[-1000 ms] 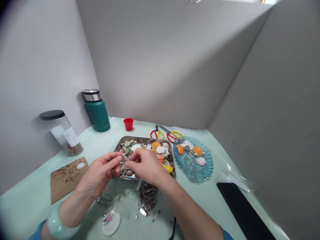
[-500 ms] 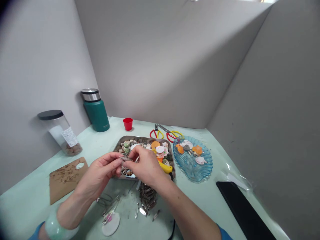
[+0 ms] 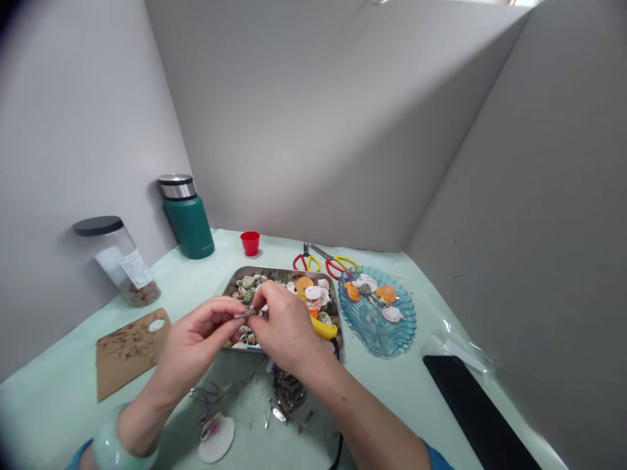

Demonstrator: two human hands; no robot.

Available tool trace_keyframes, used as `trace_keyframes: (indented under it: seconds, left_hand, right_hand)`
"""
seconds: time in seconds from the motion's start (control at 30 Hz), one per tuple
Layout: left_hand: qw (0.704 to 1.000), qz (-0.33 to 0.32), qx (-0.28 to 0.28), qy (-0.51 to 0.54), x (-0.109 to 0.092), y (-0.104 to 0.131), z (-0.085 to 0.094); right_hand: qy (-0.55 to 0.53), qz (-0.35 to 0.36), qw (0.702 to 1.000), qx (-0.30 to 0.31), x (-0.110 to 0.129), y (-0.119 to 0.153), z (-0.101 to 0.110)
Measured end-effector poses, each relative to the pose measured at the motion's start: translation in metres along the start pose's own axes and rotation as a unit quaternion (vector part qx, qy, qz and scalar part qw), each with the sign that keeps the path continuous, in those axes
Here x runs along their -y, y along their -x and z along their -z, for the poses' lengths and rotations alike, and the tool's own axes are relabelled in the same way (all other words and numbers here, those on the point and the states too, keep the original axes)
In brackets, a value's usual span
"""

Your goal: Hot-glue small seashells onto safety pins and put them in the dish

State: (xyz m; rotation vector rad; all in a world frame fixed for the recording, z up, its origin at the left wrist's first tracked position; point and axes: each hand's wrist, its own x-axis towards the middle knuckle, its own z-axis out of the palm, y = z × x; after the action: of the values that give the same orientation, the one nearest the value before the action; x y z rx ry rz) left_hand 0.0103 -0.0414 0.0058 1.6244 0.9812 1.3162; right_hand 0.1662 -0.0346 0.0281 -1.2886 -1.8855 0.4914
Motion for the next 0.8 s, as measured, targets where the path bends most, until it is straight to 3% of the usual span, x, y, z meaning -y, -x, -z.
trace_keyframes:
  seconds: [0.23,0.4,0.57,0.8]
  left_hand:
    - [1.000,0.011,-0.001,0.005,-0.002,0.000,-0.001]
    - [0.998,0.059,-0.017,0.031,-0.004,-0.002,0.000]
    - [0.989,0.127,-0.010,0.080,0.001,-0.005,0.002]
    - [0.978,0.150,-0.009,0.148,0.006,-0.006,0.003]
  right_hand:
    - [-0.018,0.000,1.000,0.025,-0.001,0.000,0.000]
    - [-0.038,-0.015,0.998,0.052,0.001,0.001,0.002]
    - [-0.060,-0.046,0.994,0.077,0.000,0.000,0.003]
    - [-0.150,-0.107,0.976,0.116,0.000,-0.003,0.004]
